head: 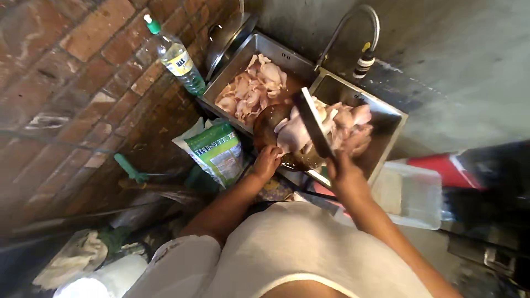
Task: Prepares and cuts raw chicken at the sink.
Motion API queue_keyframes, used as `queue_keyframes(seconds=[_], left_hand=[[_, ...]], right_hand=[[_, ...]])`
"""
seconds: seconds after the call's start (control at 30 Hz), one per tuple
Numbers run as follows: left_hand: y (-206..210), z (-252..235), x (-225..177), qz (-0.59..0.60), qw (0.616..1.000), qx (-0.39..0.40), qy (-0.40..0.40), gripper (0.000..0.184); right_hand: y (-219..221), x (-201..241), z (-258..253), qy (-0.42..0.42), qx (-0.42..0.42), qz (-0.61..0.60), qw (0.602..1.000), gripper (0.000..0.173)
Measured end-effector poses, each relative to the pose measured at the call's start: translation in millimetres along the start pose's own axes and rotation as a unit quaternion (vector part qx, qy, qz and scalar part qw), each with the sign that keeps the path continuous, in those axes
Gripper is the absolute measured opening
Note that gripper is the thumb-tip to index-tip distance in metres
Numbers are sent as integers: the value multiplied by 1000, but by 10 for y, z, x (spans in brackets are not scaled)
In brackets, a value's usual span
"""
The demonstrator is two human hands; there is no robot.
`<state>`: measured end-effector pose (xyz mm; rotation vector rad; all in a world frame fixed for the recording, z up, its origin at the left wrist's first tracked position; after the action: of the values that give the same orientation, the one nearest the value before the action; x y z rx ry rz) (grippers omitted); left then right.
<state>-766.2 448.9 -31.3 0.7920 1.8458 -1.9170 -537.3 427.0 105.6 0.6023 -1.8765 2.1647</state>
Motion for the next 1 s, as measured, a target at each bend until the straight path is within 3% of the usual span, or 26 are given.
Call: queue_keyframes(seconds=[0.17, 0.37, 0.6, 0.7, 0.83, 0.9, 0.93, 1.0], left_hand=[[-128, -27, 49, 60, 998, -17, -11, 23], [-128, -26, 97, 57, 998, 2, -15, 24], [-102, -3, 129, 45, 999, -12, -20, 23], [-141, -22, 119, 39, 999, 3, -26, 24], [-161, -19, 99, 38, 998, 21, -39, 31], [-180, -17, 77, 31, 997, 37, -54, 32], [-188, -15, 74, 33, 997, 37, -53, 32], [-182, -16, 78, 38, 999, 19, -35, 28]], right_hand=[[416, 250, -279, 13, 143, 94, 985, 39], [526, 351, -404, 31, 98, 90, 991, 36], [522, 395, -527, 31, 140, 124, 982, 34], [291, 543, -503, 2, 96, 93, 991, 32], [-61, 839, -284, -107, -96, 6, 990, 33], [-12, 785, -261, -150, -145, -12, 978, 31], [135, 649, -289, -144, -123, 1, 982, 30], [505, 305, -405, -53, 20, 77, 995, 31]])
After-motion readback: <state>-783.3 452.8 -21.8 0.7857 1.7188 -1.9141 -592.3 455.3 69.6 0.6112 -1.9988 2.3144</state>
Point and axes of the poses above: each hand's wrist, its own z-axis away from the middle knuckle, its own y-axis out of the palm, x = y × z, the point moved 2 cm from there along -z, towards the middle knuckle, and after that the axes turned 2 degrees about -z, right-handed, at the moved point
